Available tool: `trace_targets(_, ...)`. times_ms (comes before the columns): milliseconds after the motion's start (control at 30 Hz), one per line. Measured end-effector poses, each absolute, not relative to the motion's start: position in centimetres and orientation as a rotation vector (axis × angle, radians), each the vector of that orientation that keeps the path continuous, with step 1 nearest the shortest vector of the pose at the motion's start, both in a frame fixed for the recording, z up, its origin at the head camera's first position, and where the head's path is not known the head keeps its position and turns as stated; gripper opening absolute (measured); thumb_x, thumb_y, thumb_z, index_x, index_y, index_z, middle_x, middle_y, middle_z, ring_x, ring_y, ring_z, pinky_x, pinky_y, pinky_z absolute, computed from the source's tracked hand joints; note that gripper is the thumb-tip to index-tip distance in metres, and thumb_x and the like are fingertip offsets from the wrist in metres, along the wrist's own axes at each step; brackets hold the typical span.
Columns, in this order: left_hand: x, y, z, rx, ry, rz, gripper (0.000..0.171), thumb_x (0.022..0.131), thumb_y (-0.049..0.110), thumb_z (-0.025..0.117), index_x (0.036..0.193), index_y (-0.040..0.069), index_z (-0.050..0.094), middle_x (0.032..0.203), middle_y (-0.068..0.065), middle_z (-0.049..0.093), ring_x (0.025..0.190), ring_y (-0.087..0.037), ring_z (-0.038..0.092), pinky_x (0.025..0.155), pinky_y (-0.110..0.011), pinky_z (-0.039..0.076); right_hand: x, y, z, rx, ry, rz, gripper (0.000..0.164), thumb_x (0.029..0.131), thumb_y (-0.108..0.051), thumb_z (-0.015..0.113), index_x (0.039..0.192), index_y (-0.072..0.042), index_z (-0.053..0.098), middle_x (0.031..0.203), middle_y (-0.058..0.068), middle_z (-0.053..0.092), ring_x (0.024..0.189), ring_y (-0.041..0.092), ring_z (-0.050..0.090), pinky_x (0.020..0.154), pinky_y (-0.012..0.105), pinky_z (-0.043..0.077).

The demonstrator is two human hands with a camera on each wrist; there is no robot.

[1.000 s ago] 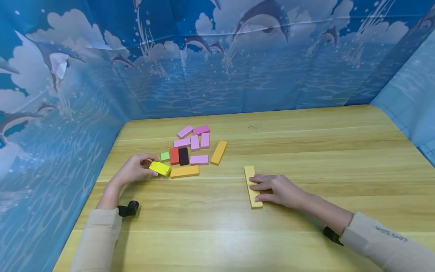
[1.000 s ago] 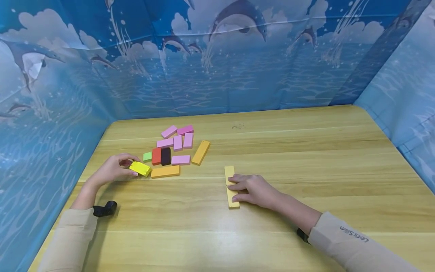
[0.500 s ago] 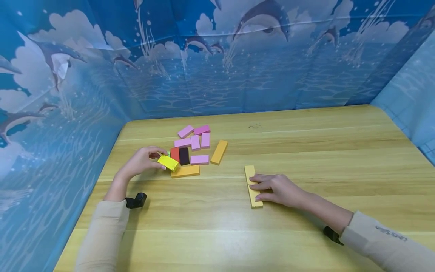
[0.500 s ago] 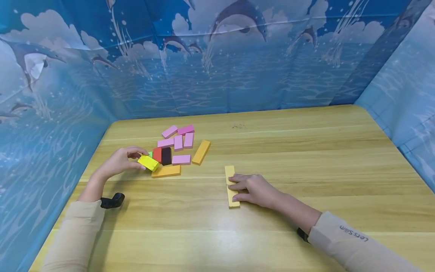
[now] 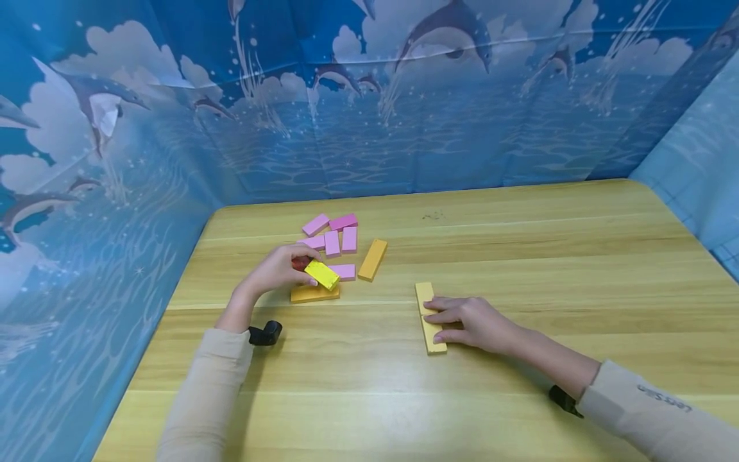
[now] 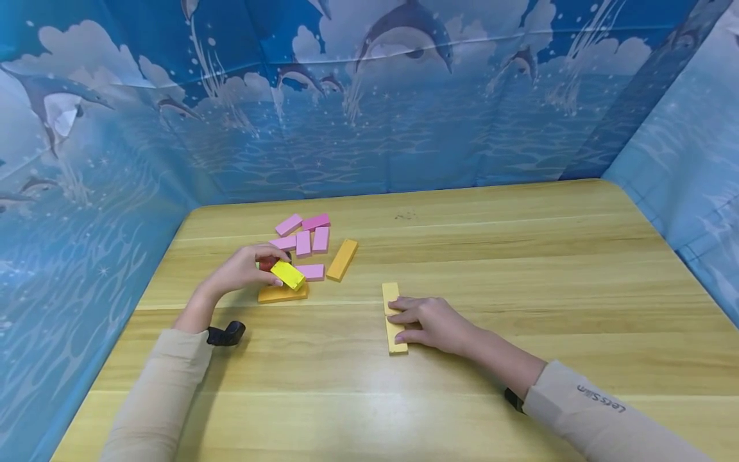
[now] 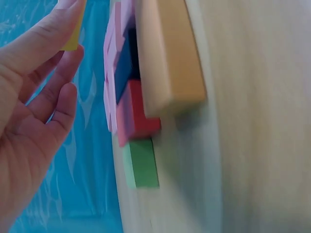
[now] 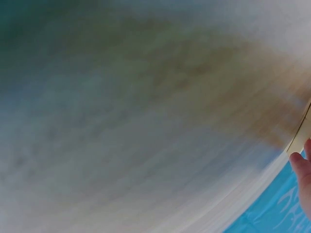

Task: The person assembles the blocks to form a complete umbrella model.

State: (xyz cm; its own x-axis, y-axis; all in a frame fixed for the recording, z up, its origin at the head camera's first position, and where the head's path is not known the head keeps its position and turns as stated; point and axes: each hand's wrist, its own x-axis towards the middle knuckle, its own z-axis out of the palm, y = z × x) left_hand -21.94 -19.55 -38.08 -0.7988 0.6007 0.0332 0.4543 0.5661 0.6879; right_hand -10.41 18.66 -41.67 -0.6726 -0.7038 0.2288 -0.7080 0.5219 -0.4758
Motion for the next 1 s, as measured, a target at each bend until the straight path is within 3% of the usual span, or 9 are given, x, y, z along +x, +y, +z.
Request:
trace_targets(300,-23.3,-17.0,-37.6,0.931,2.543,1.047,0.039,0.071,0.010,0.081,0.107,0.004,0.068,0.096,-0.004,0.064,0.078,-0.020,0.051,0.071,-0.032,0.044,-10.4,18.7,-41.8,1.267,-2.720,0.856,0.039,0.079,-0.025,0.073,0.110,-0.002,0.069,0.120,0.015,0.061,0.115,0.031,0.055,0.089,0.045,0.046)
trace_targets(800,-24.8,-12.7,-38.3,1.056,2.433,1.039,0.039,0.072,0.006,0.080,0.107,0.000,0.067,0.100,-0.004,0.065,0.085,-0.018,0.056,0.079,-0.030,0.047,-10.6,18.7,-41.9,1.270,-2.726,0.872,0.039,0.079,-0.027,0.073,0.109,-0.002,0.069,0.120,0.014,0.061,0.114,0.031,0.055,0.090,0.046,0.045)
trace_targets(1000,-25.3,-11.0,-38.6,1.064,2.413,0.993,0.039,0.071,0.010,0.081,0.108,0.007,0.067,0.098,-0.001,0.063,0.080,-0.015,0.051,0.077,-0.027,0.044,-10.6,18.7,-41.8,1.278,-2.714,0.873,0.039,0.079,-0.027,0.073,0.109,-0.001,0.069,0.119,0.015,0.061,0.114,0.032,0.055,0.089,0.047,0.045)
